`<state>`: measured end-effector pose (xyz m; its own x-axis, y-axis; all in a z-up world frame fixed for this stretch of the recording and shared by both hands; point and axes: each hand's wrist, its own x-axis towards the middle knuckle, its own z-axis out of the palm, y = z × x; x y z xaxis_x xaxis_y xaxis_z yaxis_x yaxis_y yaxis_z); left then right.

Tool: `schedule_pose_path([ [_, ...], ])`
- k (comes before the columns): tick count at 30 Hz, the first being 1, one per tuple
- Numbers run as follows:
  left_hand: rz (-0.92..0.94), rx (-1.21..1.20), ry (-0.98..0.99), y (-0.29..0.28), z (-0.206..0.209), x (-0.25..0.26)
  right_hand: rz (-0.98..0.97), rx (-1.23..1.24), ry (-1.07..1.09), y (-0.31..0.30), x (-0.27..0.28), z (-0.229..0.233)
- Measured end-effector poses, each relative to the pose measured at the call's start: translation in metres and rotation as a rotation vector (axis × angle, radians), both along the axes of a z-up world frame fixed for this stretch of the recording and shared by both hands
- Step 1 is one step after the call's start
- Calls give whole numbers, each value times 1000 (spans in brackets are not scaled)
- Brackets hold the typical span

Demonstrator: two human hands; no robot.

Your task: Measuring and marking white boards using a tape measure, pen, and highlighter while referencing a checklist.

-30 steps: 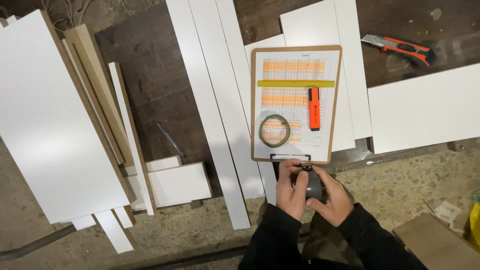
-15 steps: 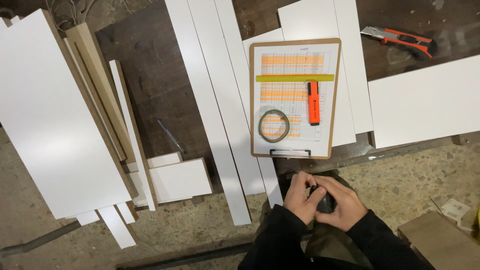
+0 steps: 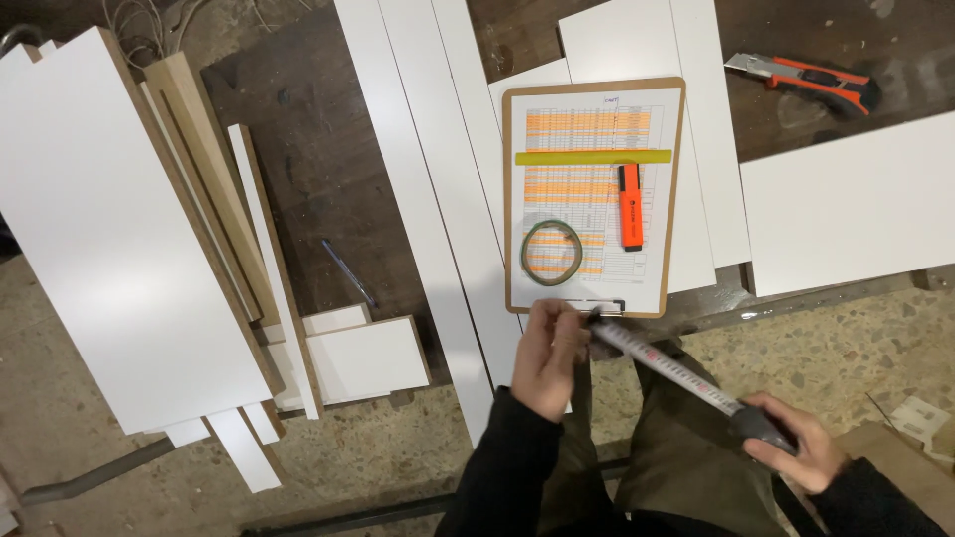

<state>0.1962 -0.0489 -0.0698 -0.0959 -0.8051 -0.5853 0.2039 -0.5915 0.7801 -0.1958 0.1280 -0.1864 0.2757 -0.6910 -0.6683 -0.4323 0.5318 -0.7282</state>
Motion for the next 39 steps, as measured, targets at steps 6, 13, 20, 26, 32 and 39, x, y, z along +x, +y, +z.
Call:
schedule_pose_path([
  [6, -476, -384, -583, -4, 2, -71, -446, 163, -89, 41, -37, -19],
  [13, -952, -902, -992, -18, -52, -154, -804, 182, -86, 8, -34, -20],
  [20, -1112, -859, -1084, -65, -72, -189, -770, 148, -11, -39, -25, 9],
  [26, -1131, -813, -1167, -71, -78, -189, -694, 89, 48, -35, -25, 1],
  [32, -988, -845, -1208, -67, -78, -189, -718, 122, 48, -38, -19, -1],
  [39, -976, -838, -1089, -73, -70, -185, -637, 20, 116, -43, -13, -4],
])
